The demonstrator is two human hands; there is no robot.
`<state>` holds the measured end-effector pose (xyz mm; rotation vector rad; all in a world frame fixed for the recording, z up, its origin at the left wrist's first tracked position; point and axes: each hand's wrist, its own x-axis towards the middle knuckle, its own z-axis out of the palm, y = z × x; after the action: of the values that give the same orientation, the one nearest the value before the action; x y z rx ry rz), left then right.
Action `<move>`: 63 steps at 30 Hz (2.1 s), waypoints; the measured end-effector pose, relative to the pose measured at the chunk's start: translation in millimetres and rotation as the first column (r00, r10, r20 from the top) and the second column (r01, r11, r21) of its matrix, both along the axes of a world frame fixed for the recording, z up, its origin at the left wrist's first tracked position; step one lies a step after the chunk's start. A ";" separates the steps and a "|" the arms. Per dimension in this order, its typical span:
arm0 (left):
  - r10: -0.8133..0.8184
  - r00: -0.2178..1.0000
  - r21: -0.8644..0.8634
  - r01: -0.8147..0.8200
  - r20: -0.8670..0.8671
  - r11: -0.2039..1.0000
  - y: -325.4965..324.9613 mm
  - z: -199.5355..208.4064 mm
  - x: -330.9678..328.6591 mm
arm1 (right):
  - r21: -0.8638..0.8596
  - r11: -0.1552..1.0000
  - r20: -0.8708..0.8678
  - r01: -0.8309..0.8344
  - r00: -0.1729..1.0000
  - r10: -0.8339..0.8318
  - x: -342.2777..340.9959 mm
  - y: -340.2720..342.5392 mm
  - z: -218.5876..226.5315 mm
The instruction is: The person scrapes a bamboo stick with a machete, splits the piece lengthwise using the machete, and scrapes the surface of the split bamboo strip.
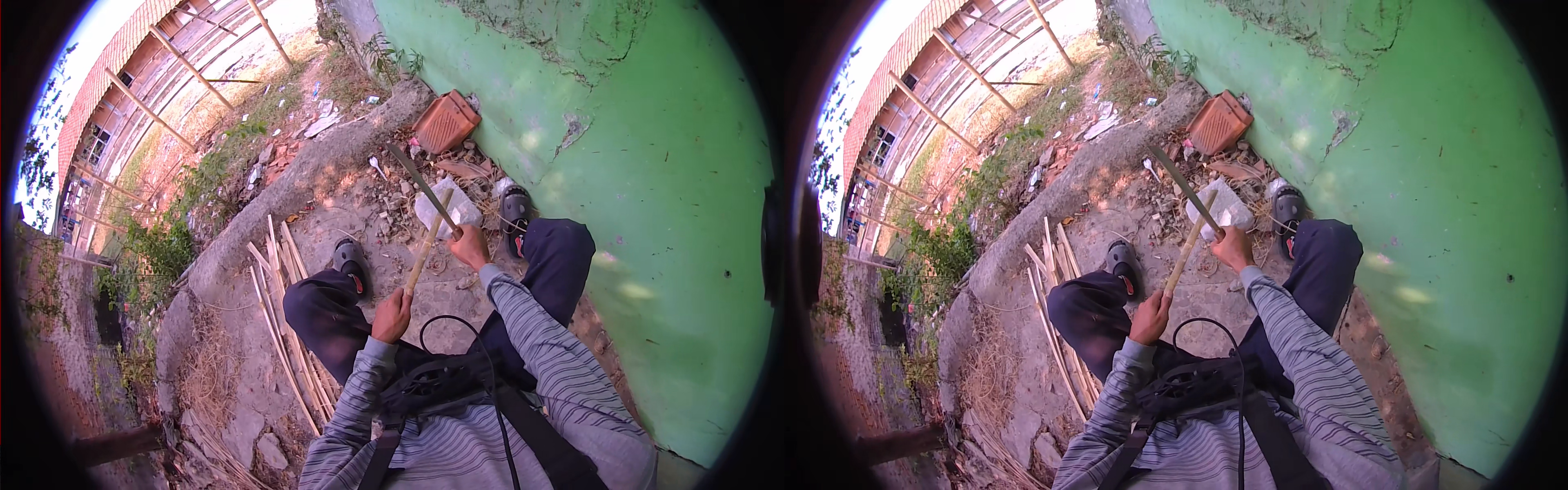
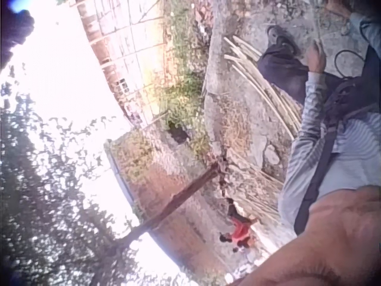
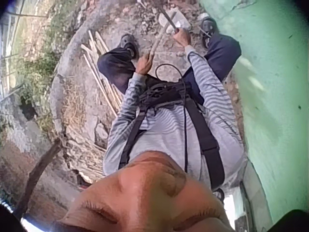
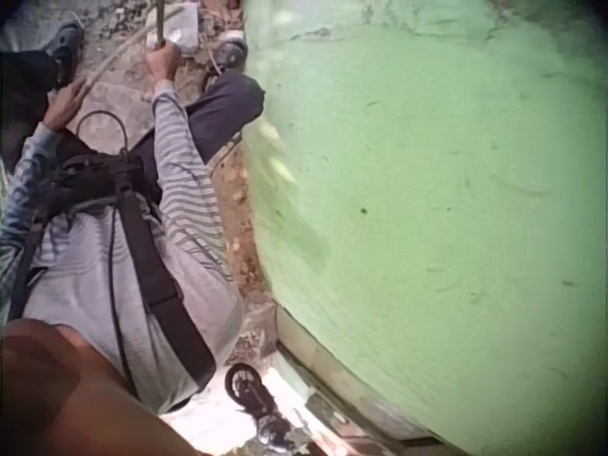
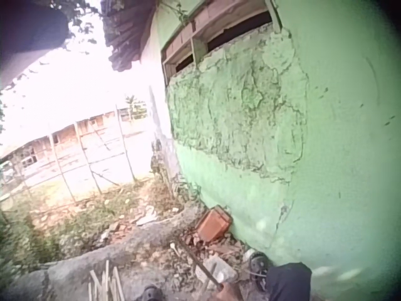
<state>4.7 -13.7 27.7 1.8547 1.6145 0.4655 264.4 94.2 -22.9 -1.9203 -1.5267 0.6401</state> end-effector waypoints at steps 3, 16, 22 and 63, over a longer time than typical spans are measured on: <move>0.102 0.959 -0.297 -0.019 0.266 0.955 15.8 -9.8 -0.8 | -0.049 0.995 -0.036 -0.086 0.996 0.084 -18.7 -22.0 10.0; -0.026 0.982 -0.038 0.034 0.188 0.999 7.1 -23.7 25.1 | -0.136 0.987 0.091 -0.084 0.991 0.097 12.7 -21.4 -12.4; -0.004 0.988 0.084 -0.009 0.153 0.996 13.8 -29.4 28.7 | -0.130 0.939 0.099 -0.317 0.939 0.330 -27.6 -47.9 -3.5; 0.058 0.996 0.053 -0.061 0.064 0.997 -3.2 -38.8 1.8 | -0.212 0.864 0.204 -0.457 0.844 0.496 -37.0 -27.8 11.6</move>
<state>6.5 -16.9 -11.0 1.8175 1.6343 0.5929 227.5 66.3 -11.3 -1.7849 -2.2191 0.7636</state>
